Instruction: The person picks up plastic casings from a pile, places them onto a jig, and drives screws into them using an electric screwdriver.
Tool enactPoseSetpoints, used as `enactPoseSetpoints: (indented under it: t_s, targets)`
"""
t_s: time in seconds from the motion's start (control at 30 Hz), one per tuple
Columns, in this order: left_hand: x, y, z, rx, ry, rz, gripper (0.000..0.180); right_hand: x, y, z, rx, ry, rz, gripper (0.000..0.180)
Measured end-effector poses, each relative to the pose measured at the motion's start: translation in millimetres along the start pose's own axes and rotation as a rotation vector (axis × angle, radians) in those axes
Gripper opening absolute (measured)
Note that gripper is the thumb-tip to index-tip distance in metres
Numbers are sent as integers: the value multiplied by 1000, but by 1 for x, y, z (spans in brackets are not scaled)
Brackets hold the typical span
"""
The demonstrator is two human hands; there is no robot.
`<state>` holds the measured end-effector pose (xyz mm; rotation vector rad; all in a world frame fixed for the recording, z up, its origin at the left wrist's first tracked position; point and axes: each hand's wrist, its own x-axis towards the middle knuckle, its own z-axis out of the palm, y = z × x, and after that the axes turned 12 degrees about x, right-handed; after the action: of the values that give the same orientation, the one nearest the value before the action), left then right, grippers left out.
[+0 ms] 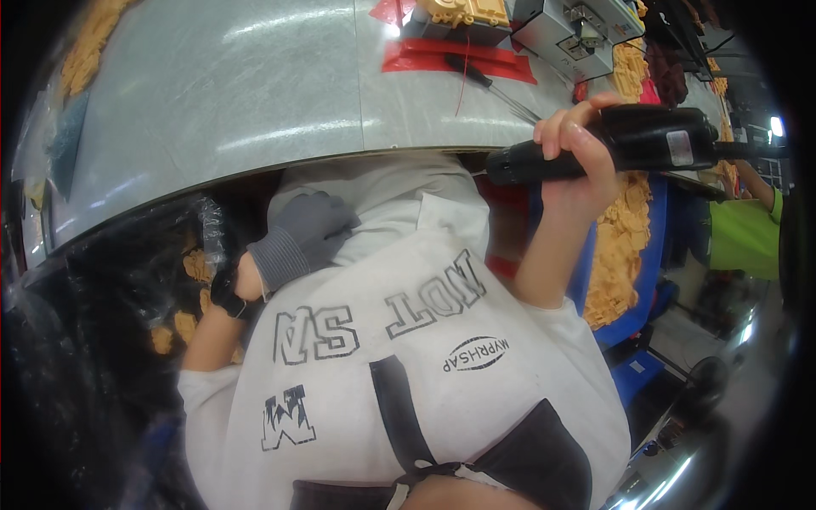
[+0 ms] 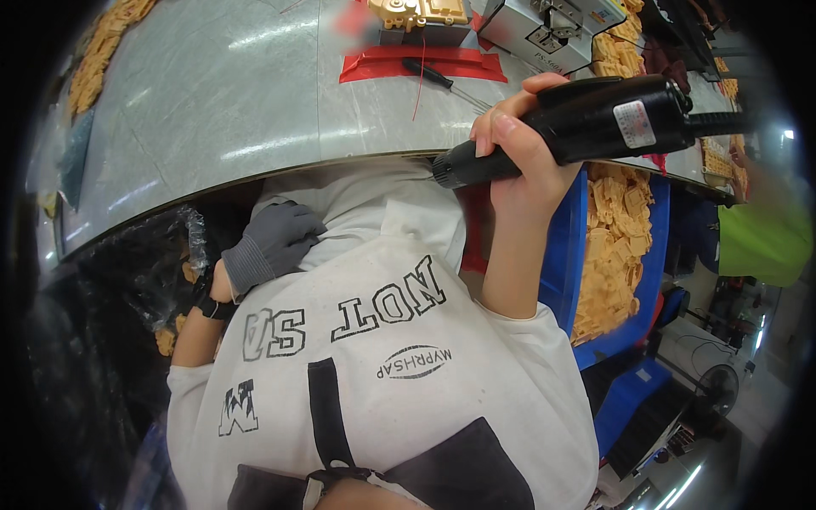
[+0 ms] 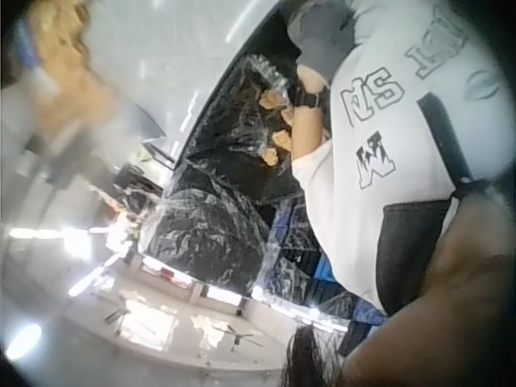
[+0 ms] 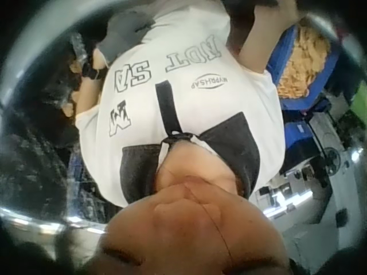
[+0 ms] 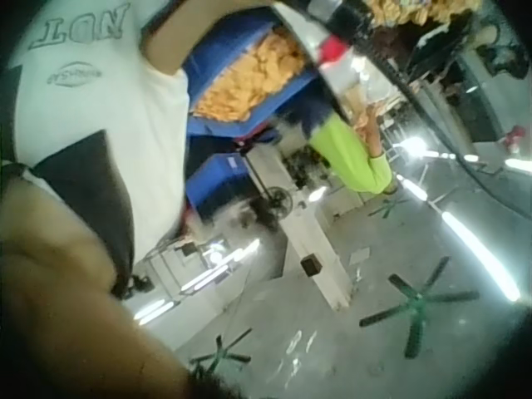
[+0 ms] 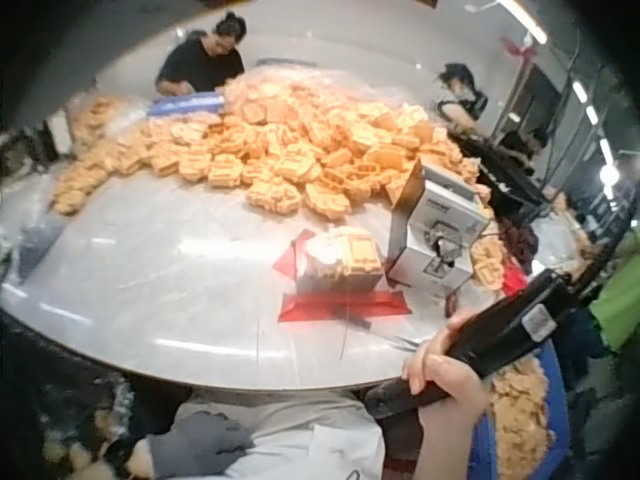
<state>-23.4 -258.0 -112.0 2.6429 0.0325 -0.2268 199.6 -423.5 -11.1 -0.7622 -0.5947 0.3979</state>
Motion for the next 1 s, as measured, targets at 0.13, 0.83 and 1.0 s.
enactPoseSetpoints:
  t_s: [0.13, 0.83, 1.0]
  targets:
    - [9, 9, -9, 26, 112, -96, 19, 2, 1, -4, 8, 4, 9, 37]
    - [108, -5, 24, -277, -232, -325, 33, 14, 3, -13, -46, 65, -18, 33]
    - [111, -23, 48, -173, 7, -225, 26, 20, 6, -12, -52, 92, -11, 33]
